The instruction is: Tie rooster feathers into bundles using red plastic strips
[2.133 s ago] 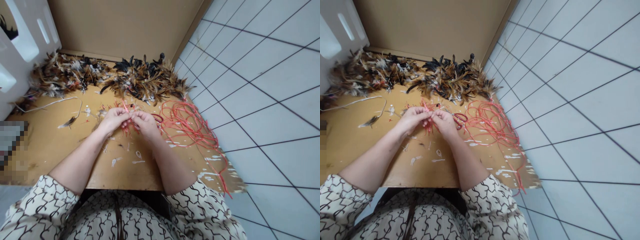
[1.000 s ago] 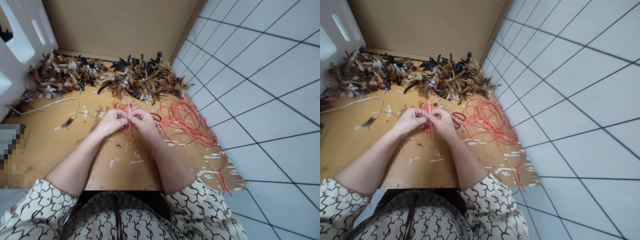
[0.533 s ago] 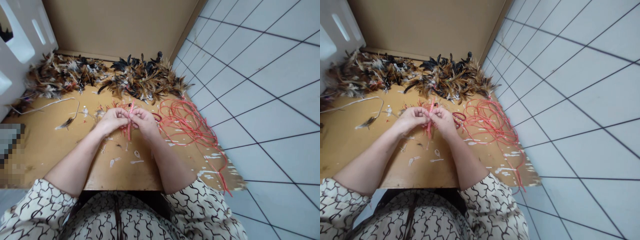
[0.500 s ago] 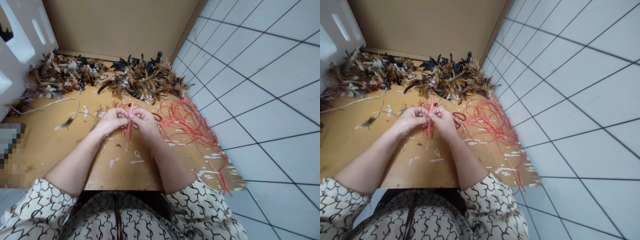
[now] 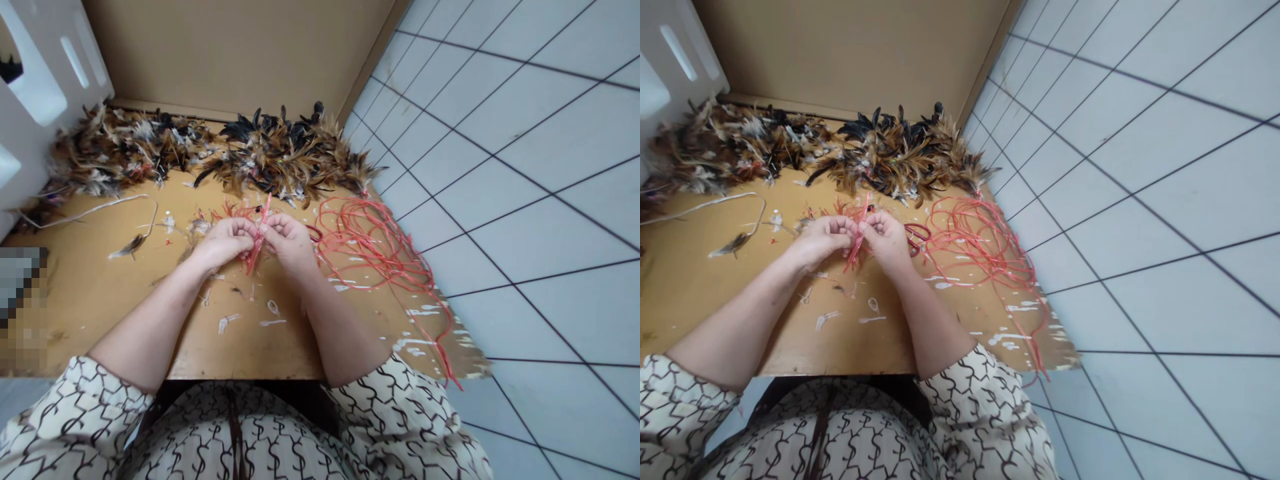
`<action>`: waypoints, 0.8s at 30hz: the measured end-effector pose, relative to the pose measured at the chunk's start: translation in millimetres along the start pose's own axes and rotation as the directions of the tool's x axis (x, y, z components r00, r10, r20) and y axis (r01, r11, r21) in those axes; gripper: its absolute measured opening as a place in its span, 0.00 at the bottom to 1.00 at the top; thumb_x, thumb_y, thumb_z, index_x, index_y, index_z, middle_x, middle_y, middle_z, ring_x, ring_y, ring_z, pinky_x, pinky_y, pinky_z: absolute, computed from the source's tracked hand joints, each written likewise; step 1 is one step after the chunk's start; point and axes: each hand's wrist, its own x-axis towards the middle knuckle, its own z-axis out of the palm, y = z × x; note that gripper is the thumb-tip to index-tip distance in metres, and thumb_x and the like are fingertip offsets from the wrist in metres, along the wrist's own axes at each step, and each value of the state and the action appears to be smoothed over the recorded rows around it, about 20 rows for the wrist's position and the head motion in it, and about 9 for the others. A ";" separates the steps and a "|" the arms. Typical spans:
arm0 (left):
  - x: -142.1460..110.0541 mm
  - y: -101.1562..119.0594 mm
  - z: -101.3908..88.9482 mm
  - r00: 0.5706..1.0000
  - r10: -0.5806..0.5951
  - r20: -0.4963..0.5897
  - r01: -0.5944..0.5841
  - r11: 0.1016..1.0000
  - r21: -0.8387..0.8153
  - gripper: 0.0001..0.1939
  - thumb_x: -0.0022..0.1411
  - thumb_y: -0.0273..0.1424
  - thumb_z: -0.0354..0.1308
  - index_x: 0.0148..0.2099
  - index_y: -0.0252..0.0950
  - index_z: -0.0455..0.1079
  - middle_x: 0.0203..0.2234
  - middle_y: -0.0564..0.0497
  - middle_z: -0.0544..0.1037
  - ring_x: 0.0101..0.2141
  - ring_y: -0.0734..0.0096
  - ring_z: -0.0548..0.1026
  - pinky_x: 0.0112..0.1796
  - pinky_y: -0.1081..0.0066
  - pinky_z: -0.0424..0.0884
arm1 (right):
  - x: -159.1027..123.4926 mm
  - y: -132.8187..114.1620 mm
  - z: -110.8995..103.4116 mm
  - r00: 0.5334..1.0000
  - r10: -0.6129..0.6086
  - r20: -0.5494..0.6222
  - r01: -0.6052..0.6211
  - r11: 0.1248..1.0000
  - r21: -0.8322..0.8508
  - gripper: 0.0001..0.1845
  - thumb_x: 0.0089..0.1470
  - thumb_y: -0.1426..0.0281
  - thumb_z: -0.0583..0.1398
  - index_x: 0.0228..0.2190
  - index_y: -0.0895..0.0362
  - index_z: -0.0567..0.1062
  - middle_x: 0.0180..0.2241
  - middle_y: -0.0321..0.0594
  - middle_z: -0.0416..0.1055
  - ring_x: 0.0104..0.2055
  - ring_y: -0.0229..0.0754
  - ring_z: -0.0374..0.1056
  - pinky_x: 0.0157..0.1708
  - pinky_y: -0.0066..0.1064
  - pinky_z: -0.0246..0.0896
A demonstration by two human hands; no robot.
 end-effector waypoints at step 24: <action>1.2 -2.4 -3.2 0.994 0.076 -0.074 -0.077 0.997 -0.001 0.05 0.46 0.22 0.56 0.21 0.32 0.67 0.12 0.56 0.69 0.14 0.82 0.64 0.20 0.78 0.61 | -2.8 -3.6 2.2 0.998 0.059 -0.013 -0.059 0.998 -0.003 0.17 0.32 0.61 0.66 0.21 0.57 0.66 0.18 0.29 0.65 0.21 0.30 0.59 0.22 0.25 0.54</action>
